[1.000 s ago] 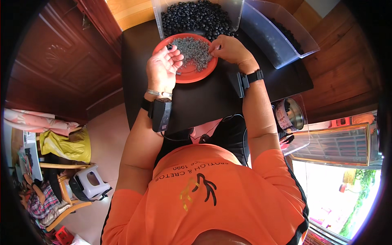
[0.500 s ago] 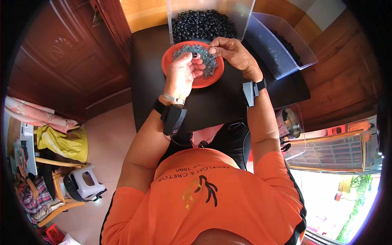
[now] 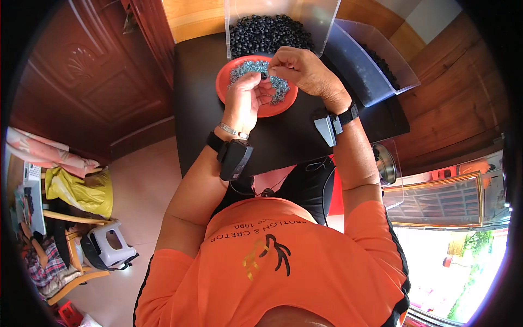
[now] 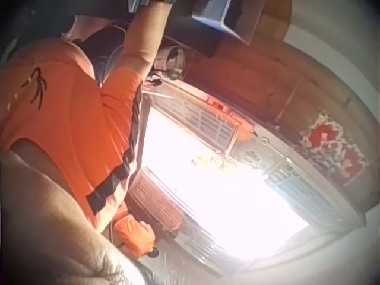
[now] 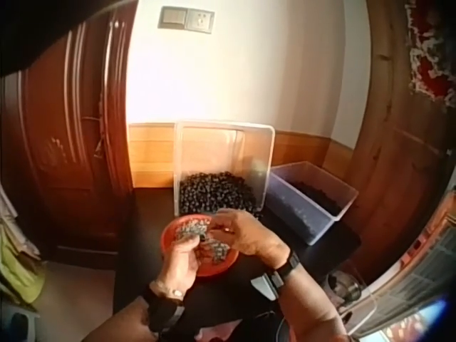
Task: Sorting small black items from a container into a plate and inspecting them.
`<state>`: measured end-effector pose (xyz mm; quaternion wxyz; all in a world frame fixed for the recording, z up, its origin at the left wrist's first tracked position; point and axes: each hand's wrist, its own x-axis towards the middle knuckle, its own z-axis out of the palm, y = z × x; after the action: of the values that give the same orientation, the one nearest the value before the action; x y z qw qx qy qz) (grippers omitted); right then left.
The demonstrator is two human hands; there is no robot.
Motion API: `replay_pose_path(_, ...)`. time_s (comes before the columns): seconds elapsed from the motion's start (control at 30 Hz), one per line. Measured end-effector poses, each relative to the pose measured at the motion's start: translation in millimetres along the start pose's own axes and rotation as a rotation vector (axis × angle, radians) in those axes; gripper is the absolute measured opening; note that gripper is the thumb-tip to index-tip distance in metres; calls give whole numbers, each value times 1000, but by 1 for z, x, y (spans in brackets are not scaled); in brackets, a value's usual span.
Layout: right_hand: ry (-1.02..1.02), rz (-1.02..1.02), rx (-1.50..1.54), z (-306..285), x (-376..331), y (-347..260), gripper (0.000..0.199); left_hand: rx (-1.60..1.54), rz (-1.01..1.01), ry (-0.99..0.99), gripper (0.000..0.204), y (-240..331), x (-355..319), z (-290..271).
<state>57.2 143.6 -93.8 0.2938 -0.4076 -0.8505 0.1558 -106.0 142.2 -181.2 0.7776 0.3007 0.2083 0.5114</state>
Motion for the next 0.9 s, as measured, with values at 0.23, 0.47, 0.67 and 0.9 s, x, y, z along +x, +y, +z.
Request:
replay_pose_path(0.23,64,-115,-160,3,-1,-4,13,33,-4,35,17,-1,0,0)
replay_pose_path(0.47,122,-130,-227,11,-5,0,13,45,4,51,16,-3,1,2)
replay_pose_path(0.67,436,-92,-273,49,-6,-9,8,-1,38,127,22,2,1,1)
replay_pose_path(0.9,477,-170,-414,64,-13,-13,13,-188,12,106,32,4,4,-3)
